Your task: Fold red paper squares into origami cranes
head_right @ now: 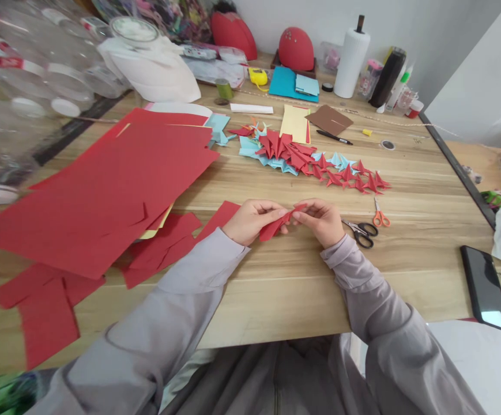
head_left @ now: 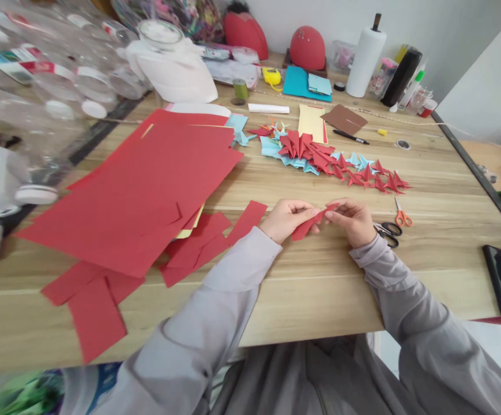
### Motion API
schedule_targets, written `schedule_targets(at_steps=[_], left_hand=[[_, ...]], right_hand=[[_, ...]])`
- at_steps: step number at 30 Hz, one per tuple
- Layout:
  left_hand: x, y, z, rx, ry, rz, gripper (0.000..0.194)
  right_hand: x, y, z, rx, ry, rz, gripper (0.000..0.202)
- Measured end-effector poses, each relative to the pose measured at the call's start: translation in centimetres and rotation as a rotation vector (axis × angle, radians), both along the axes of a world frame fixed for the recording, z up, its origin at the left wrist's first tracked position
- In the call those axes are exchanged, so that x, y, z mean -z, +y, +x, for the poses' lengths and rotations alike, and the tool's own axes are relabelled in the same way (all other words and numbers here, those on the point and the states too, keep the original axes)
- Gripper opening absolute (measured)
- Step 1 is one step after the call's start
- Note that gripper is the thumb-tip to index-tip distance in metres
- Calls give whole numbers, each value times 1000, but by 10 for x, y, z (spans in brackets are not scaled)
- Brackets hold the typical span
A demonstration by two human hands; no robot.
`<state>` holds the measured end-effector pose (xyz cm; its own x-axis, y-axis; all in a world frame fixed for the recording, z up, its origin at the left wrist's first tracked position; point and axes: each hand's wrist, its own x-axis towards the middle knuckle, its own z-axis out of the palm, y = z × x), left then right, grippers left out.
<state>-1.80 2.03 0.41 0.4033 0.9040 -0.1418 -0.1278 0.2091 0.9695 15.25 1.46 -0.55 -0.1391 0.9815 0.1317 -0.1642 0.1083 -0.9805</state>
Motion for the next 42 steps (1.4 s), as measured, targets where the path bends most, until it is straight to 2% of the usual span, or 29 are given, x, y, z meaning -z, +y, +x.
schedule_targets(at_steps=[2, 5, 9, 14, 19, 22, 28, 35, 42], left_hand=[[1, 0, 1, 18, -22, -47, 41], [2, 1, 1, 40, 7, -34, 41], [7, 3, 0, 87, 44, -13, 39], [9, 5, -1, 190, -88, -84, 38], [4, 3, -2, 295, -165, -205, 36], [3, 2, -1, 279, -129, -230, 36], [4, 1, 0, 214, -31, -169, 38], [1, 0, 2, 159, -22, -135, 37], [4, 0, 4, 162, -27, -107, 38]], right_hand=[[-1, -1, -1, -38, 12, -12, 23], [-2, -2, -2, -86, 29, -24, 21], [-2, -3, -4, -78, 5, -25, 21], [-1, -2, -3, -9, -16, -54, 23], [-2, -2, -2, -51, -26, -61, 23], [-3, -2, -2, -45, -44, -85, 24], [-4, -3, -3, -44, -51, -100, 25], [-3, -2, -1, -46, -70, -109, 22], [1, -1, 1, -69, -58, -83, 21]])
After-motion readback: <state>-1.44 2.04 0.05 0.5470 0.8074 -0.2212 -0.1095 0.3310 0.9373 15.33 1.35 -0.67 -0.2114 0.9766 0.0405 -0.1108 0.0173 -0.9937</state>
